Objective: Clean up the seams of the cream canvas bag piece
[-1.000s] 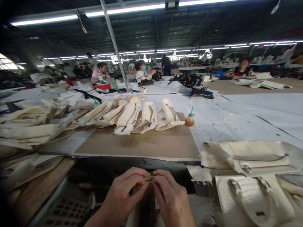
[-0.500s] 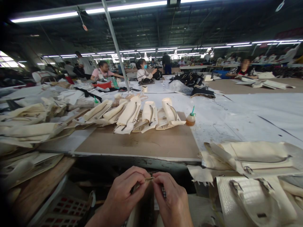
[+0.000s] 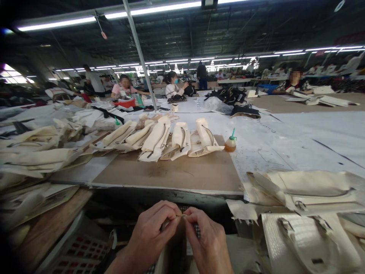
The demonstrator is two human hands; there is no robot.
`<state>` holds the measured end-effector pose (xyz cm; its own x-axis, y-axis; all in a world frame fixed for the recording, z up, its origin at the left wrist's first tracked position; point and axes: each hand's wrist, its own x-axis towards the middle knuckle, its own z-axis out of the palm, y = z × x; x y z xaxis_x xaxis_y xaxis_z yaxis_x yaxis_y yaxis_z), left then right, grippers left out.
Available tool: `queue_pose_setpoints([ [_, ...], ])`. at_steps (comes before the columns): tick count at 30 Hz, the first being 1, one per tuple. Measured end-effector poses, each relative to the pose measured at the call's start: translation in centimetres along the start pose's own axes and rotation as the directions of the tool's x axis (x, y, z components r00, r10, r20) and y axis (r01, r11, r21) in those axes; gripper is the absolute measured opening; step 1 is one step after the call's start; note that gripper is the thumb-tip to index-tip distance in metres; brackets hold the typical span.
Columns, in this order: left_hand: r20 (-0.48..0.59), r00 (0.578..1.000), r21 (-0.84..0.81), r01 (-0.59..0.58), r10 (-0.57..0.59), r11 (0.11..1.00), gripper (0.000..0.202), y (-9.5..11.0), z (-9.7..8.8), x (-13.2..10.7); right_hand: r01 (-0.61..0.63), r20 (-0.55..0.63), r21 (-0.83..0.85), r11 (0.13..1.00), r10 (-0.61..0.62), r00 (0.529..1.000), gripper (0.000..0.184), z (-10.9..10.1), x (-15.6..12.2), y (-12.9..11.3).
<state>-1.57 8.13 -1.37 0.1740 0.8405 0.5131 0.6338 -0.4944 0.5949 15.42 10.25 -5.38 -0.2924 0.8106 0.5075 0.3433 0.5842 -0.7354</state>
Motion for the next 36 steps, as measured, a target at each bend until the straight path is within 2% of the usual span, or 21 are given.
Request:
queue_pose_setpoints([
  [7, -0.007, 0.996, -0.044, 0.089, -0.089, 0.995, 0.02, -0.3, -0.1, -0.2, -0.123, -0.052, 0.084, 0.989, 0.127, 0.99, 0.016, 0.8, 0.0, -0.1],
  [9, 0.005, 0.985, -0.073, 0.172, -0.172, 0.982, 0.021, -0.2, -0.4, -0.1, -0.128, -0.064, 0.087, 0.988, 0.133, 0.989, 0.017, 1.0, 0.1, -0.3],
  [11, 0.026, 0.944, -0.112, 0.328, -0.328, 0.938, 0.022, 0.1, -0.8, 0.0, -0.13, -0.06, 0.077, 0.988, 0.135, 0.989, 0.019, 1.3, 0.3, -0.5],
  [13, 0.058, 0.883, -0.116, 0.469, -0.466, 0.876, 0.025, 0.5, -1.4, 0.1, -0.14, -0.054, 0.061, 0.988, 0.143, 0.988, 0.02, 1.5, 0.4, -0.8],
  [15, 0.076, 0.851, -0.037, 0.523, -0.519, 0.852, 0.028, 0.9, -2.1, 0.0, -0.154, -0.054, 0.039, 0.987, 0.156, 0.986, 0.021, 1.6, 0.4, -1.0],
  [18, 0.097, 0.858, 0.139, 0.491, -0.505, 0.86, 0.034, 1.3, -2.9, -0.4, -0.163, -0.068, 0.02, 0.987, 0.164, 0.984, 0.023, 1.7, 0.5, -1.2],
  [21, 0.119, 0.887, 0.214, 0.416, -0.447, 0.884, 0.028, 1.3, -3.2, -0.9, -0.133, -0.056, 0.016, 0.991, 0.134, 0.989, 0.023, 1.7, 0.6, -1.1],
  [28, 0.123, 0.97, 0.31, 0.161, -0.207, 0.937, 0.016, 1.2, -3.2, -0.7, -0.073, -0.05, -0.019, 0.997, 0.072, 0.996, 0.019, 1.7, 0.6, -0.9],
  [36, 0.17, 0.984, 0.274, 0.007, -0.056, 0.962, 0.016, 0.7, -3.0, -0.4, -0.069, -0.038, -0.014, 0.998, 0.068, 0.997, 0.019, 1.4, 0.5, -0.7],
])
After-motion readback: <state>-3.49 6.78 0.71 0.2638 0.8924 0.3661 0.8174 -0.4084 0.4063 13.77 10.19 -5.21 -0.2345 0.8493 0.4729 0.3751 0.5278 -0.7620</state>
